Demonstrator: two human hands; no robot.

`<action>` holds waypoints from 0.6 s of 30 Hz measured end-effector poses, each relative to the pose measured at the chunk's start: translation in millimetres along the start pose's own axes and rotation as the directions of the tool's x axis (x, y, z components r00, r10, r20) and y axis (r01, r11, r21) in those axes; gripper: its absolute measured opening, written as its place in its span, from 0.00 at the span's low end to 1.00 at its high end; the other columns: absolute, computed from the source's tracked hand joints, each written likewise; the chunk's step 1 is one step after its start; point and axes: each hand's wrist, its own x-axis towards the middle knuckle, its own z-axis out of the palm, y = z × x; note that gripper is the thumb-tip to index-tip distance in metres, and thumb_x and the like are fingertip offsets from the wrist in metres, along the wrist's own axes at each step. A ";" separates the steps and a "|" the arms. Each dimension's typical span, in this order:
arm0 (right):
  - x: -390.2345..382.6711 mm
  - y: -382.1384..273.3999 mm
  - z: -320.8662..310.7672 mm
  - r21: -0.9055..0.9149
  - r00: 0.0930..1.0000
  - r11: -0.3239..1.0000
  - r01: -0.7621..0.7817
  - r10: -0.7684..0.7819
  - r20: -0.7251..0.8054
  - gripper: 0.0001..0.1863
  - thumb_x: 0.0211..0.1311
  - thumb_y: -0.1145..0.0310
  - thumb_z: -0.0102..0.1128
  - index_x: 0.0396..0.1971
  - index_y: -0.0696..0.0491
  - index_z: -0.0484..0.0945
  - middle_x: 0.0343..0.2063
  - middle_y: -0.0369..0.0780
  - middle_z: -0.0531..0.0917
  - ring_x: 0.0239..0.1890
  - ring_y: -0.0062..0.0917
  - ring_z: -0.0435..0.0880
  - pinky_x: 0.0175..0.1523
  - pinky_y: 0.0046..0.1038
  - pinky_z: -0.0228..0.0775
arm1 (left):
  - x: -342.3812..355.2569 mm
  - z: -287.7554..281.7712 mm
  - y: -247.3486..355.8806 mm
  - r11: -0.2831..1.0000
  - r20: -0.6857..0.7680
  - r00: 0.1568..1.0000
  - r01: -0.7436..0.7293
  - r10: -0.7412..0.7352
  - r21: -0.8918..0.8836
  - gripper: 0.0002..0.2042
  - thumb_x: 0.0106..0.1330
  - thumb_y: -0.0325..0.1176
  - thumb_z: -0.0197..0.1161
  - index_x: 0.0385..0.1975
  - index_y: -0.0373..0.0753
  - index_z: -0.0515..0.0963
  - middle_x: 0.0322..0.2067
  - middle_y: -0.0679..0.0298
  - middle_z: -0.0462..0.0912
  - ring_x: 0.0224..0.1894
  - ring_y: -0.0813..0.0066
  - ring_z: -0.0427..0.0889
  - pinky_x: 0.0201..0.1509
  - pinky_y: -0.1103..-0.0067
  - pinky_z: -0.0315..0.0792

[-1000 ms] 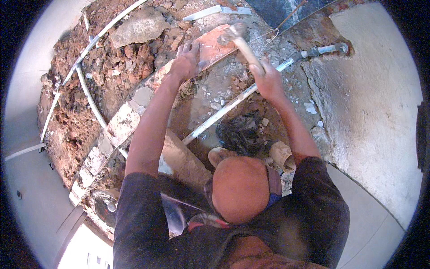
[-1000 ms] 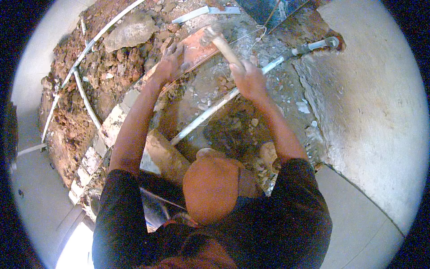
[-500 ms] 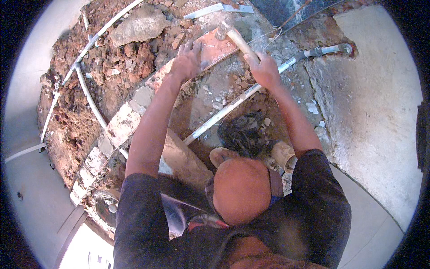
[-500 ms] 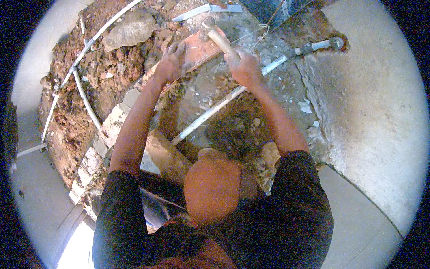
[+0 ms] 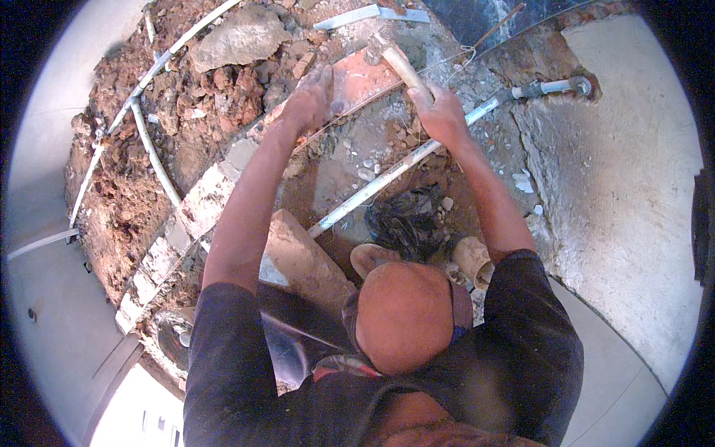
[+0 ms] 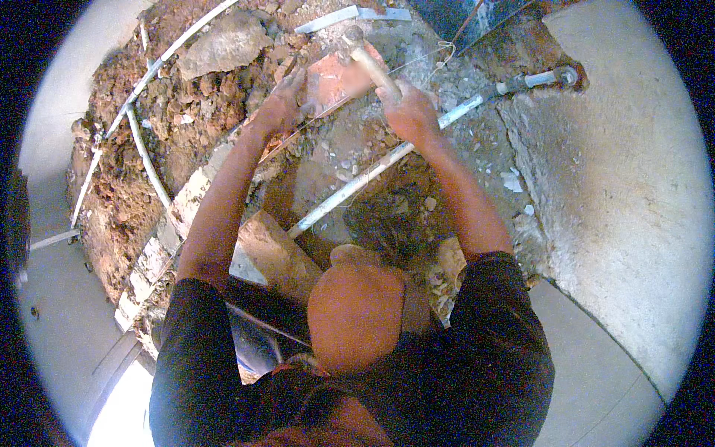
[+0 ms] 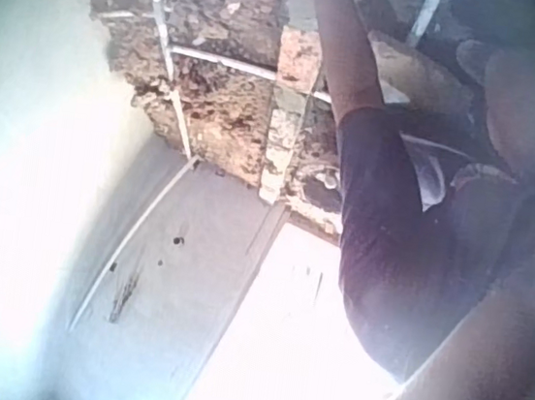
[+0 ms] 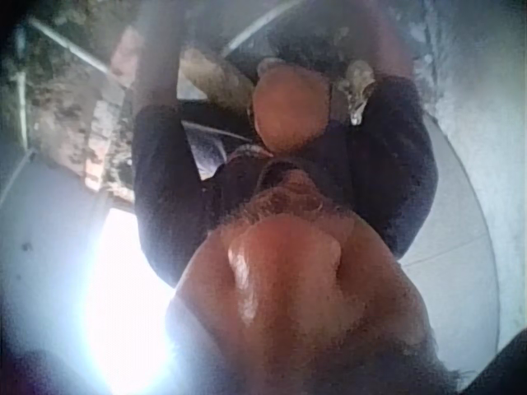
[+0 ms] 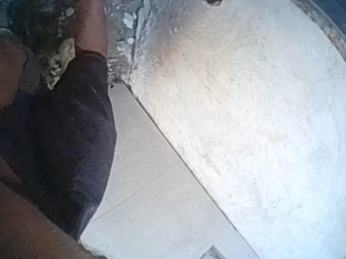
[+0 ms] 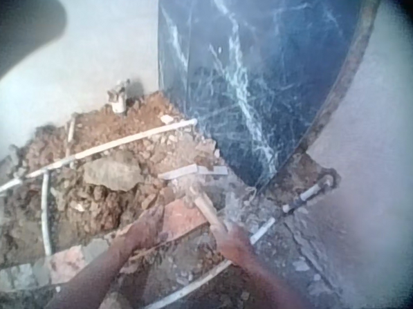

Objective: The person applies mortar to a row of bricks using a trowel, places a brick on the mortar, and taps it into place with a hammer.

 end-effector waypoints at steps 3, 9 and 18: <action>-0.3 5.9 2.8 0.001 0.997 0.999 0.051 -0.050 -0.052 0.23 0.63 0.52 0.56 0.44 0.58 0.79 0.30 0.53 0.82 0.36 0.49 0.82 0.41 0.42 0.71 | 3.0 1.3 -4.7 1.000 -0.002 1.000 -0.025 0.024 -0.018 0.43 0.59 0.46 0.63 0.69 0.31 0.49 0.69 0.45 0.51 0.71 0.48 0.52 0.74 0.68 0.50; 0.0 6.4 0.4 0.012 1.000 1.000 -0.005 0.005 -0.024 0.23 0.62 0.50 0.56 0.40 0.58 0.80 0.30 0.54 0.82 0.35 0.49 0.82 0.41 0.43 0.72 | 6.9 6.5 -3.5 0.994 0.035 0.999 -0.021 0.018 0.111 0.41 0.62 0.47 0.60 0.69 0.32 0.49 0.69 0.45 0.51 0.71 0.50 0.53 0.73 0.69 0.52; -2.5 5.4 -14.0 0.006 0.997 0.997 -0.076 0.076 0.002 0.24 0.61 0.49 0.57 0.39 0.58 0.81 0.28 0.54 0.82 0.35 0.50 0.82 0.41 0.43 0.72 | 10.7 14.3 -6.2 0.993 0.000 1.000 -0.026 0.026 0.113 0.41 0.63 0.46 0.58 0.69 0.29 0.47 0.69 0.43 0.50 0.72 0.51 0.51 0.73 0.69 0.51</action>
